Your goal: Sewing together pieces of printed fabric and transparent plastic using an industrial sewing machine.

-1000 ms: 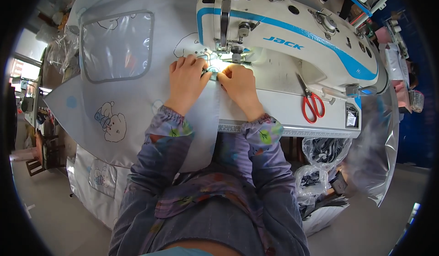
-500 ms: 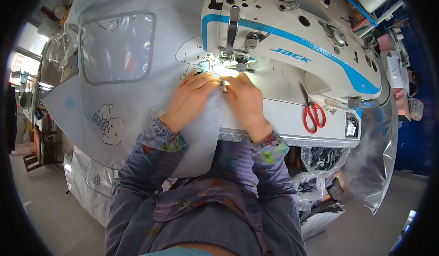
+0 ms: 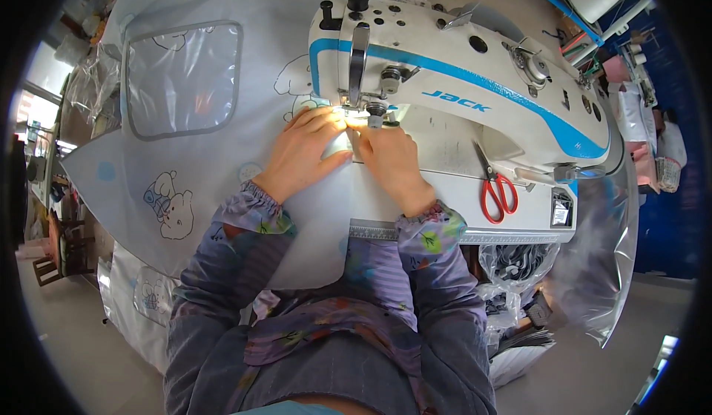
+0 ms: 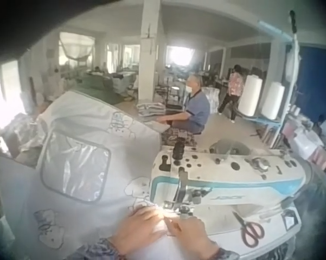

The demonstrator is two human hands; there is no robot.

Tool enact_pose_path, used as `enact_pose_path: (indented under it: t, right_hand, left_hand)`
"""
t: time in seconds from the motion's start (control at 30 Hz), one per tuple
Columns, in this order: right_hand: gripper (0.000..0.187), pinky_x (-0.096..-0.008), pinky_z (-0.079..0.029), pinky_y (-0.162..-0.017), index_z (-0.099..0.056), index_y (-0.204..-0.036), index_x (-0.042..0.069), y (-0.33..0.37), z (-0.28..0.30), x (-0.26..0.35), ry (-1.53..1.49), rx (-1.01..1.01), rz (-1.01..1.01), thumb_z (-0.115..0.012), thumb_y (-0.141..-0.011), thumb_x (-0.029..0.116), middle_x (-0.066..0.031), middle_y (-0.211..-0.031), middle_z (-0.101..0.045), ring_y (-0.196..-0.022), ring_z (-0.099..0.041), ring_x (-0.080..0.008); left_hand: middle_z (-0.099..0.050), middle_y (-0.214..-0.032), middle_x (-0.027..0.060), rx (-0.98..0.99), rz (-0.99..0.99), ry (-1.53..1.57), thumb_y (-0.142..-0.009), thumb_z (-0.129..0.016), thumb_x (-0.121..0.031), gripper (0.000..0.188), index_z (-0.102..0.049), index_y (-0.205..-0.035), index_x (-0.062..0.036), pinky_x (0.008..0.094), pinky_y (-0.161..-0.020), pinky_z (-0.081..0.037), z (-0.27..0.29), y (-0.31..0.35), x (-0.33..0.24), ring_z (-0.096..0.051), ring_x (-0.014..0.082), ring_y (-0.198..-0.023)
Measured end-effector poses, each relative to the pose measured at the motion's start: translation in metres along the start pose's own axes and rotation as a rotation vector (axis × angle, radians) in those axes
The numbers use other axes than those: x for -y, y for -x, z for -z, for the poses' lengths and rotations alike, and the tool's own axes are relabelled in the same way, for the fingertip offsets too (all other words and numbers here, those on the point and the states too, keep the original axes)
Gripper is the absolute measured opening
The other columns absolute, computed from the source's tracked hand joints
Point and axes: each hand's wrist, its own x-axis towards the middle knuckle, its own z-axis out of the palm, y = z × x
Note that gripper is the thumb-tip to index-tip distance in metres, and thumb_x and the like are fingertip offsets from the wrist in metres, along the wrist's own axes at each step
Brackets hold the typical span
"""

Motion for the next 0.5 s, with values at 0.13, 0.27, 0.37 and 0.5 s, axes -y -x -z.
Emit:
enact_pose_path:
  t: [0.13, 0.27, 0.37, 0.5]
  right_hand:
    - [0.020, -0.0406, -0.049, -0.058, -0.075, -0.103, 0.008, 0.005, 0.003, 0.000, -0.140, -0.045, -0.075, -0.063, -0.088, 0.014, -0.0179, -0.070, -0.065, -0.057, -0.062, -0.0307]
    - [0.020, -0.0380, -0.051, -0.064, -0.074, -0.105, 0.006, 0.016, 0.009, 0.009, -0.194, -0.113, -0.059, -0.065, -0.090, 0.015, -0.0163, -0.088, -0.070, -0.073, -0.066, -0.0282]
    - [0.029, -0.0376, -0.049, -0.083, -0.071, -0.116, 0.008, 0.022, 0.016, 0.008, -0.162, -0.119, 0.271, -0.068, -0.090, 0.020, -0.0125, -0.116, -0.068, -0.102, -0.065, -0.0278]
    - [0.045, -0.0390, -0.037, -0.101, -0.062, -0.131, 0.010, 0.020, 0.020, 0.016, 0.050, 0.061, 0.383, -0.070, -0.090, 0.026, -0.0062, -0.135, -0.062, -0.124, -0.054, -0.0241]
  left_hand:
    - [-0.064, -0.124, 0.0122, -0.003, -0.008, -0.023, -0.085, -0.072, -0.031, 0.039, -0.064, -0.111, -0.0035, 0.0450, -0.113, -0.037, -0.003, -0.009, 0.007, -0.051, 0.0285, -0.130]
    - [-0.063, -0.126, 0.0112, -0.014, -0.031, -0.098, -0.086, -0.072, -0.032, 0.036, -0.064, -0.107, -0.0037, 0.0479, -0.115, -0.035, 0.001, 0.001, 0.008, -0.051, 0.0289, -0.131]
    - [-0.060, -0.130, 0.0134, 0.042, -0.215, -0.052, -0.084, -0.074, -0.031, 0.032, -0.066, -0.105, -0.0082, 0.0549, -0.116, -0.033, 0.013, 0.067, -0.021, -0.050, 0.0318, -0.132]
    - [-0.057, -0.137, 0.0110, 0.338, -0.295, 0.157, -0.083, -0.075, -0.030, 0.045, -0.066, -0.123, -0.0122, 0.0564, -0.113, -0.037, 0.067, 0.150, -0.073, -0.052, 0.0308, -0.131]
